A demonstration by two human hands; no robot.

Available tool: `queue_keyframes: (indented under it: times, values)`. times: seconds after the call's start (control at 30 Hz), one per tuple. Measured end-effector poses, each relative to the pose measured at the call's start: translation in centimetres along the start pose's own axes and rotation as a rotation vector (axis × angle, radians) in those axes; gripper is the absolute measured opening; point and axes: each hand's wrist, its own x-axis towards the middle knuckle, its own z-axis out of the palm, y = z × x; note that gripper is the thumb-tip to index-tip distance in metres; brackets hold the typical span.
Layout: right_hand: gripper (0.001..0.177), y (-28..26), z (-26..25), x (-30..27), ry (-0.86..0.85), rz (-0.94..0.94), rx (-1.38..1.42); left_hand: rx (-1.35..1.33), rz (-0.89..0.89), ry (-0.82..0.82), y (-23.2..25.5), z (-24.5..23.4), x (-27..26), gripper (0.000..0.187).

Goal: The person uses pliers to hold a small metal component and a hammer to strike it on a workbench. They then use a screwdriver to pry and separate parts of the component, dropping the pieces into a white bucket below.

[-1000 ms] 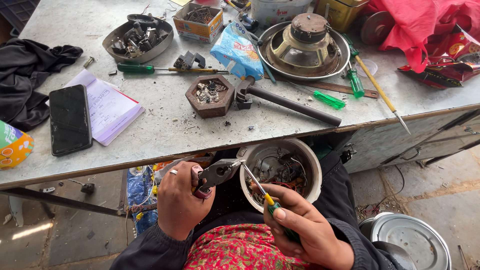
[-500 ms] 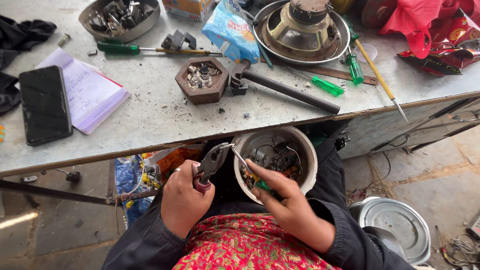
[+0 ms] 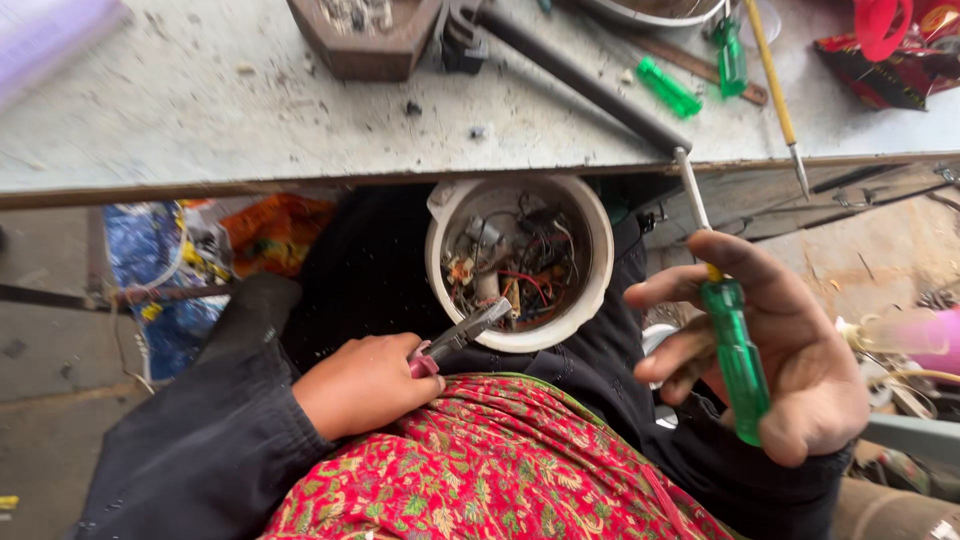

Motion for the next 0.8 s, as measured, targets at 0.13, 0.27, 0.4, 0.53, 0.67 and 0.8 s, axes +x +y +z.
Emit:
queue_keyframes:
  times: [0.13,0.27,0.4,0.53,0.67,0.8]
  values:
    - [0.084,1.5,-2.8,-2.2,0.105,0.079,-0.019,0.06,0.0,-0.053,-0.2,0.0,0.9,0.041]
    - [0.051,4.8,-5.4,-3.4,0.307,0.145,0.008,0.141,-0.003,-0.117,0.2,-0.1,1.7,0.045]
    - [0.042,7.4,-4.2,-3.0,0.45,0.251,-0.289,0.22,0.01,-0.148,0.8,-0.1,1.6,0.045]
    - [0.055,8.2,-4.2,-0.9,0.184,0.141,-0.057,0.172,-0.023,-0.171,0.8,-0.3,1.5,0.044]
    - [0.05,8.0,-5.3,-1.0,0.384,0.229,-0.138,0.153,-0.011,-0.182,0.1,-0.5,1.8,0.045]
    - [0.043,8.9,-5.1,-0.5,0.18,0.162,0.079,0.174,0.07,-0.177,-0.5,-0.3,2.4,0.046]
